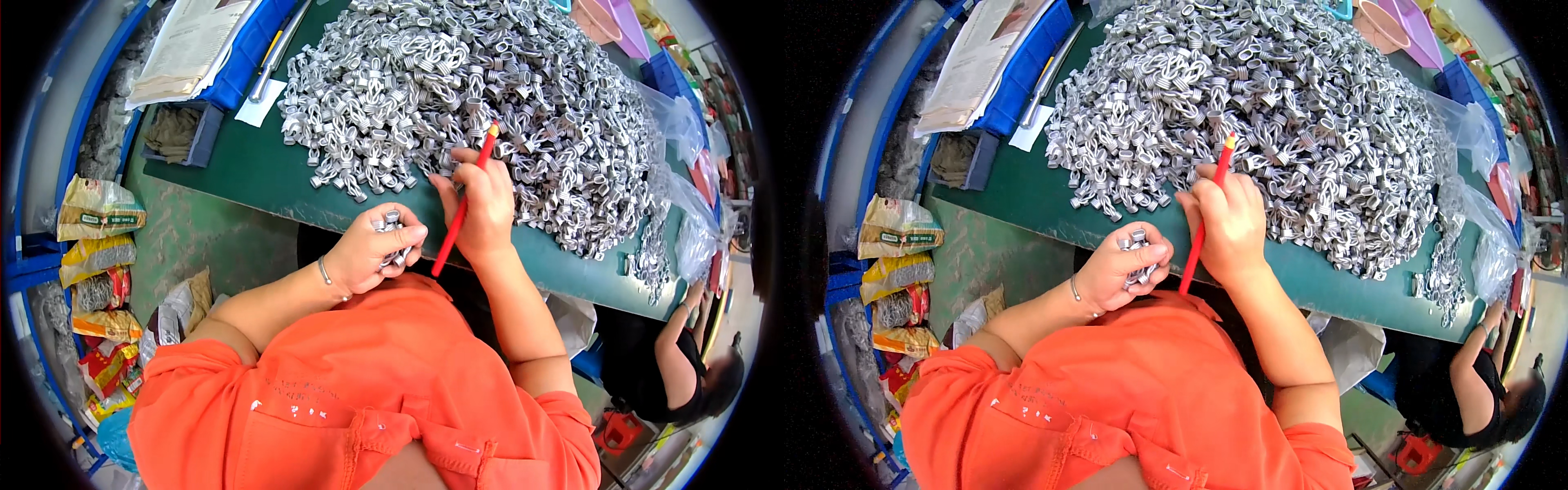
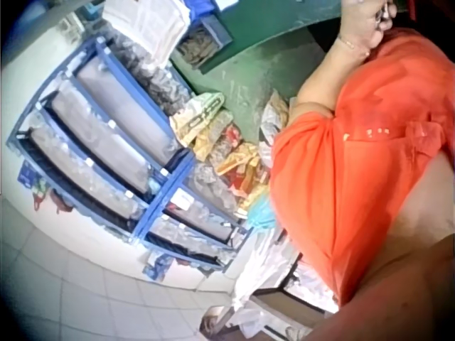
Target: The person picks up metal clips from a pile on a workbench and connects them together by hand using a pencil to guide and position the pieces.
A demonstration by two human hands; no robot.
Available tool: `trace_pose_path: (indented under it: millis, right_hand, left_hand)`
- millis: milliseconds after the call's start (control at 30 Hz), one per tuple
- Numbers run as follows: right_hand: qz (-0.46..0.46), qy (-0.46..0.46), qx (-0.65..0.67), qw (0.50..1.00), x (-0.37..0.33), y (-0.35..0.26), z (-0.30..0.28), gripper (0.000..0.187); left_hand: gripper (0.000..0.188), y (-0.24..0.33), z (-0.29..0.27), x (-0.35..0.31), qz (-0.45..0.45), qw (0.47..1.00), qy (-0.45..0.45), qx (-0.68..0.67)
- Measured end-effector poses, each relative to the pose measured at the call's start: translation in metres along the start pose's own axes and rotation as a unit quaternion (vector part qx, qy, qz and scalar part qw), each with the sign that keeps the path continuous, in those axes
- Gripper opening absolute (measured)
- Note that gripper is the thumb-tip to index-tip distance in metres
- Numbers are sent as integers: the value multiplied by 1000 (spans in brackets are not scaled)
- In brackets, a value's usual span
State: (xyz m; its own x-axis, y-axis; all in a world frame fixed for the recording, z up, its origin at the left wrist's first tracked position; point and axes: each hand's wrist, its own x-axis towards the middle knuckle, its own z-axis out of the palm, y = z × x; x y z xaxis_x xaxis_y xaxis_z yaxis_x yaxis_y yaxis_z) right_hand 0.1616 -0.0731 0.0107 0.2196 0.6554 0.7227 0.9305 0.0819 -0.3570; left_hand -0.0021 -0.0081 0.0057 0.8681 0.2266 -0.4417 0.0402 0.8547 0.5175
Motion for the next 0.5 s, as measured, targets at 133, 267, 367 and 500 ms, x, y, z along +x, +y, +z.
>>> trace_pose_path:
  millis: [133,267,367,500]
  right_hand:
    - [-14,-22,-39,999,5,1,5,26]
    - [1,31,19,999,-5,4,-7,26]
    - [72,38,125,989,-13,-5,-20,29]
    - [170,23,274,946,-35,-11,-28,29]
  left_hand:
    - [9,2,2,-1,23,999,25,39]
    - [24,3,2,1,46,994,33,92]
    - [28,5,5,4,24,992,36,118]
    - [27,6,7,8,41,992,16,119]
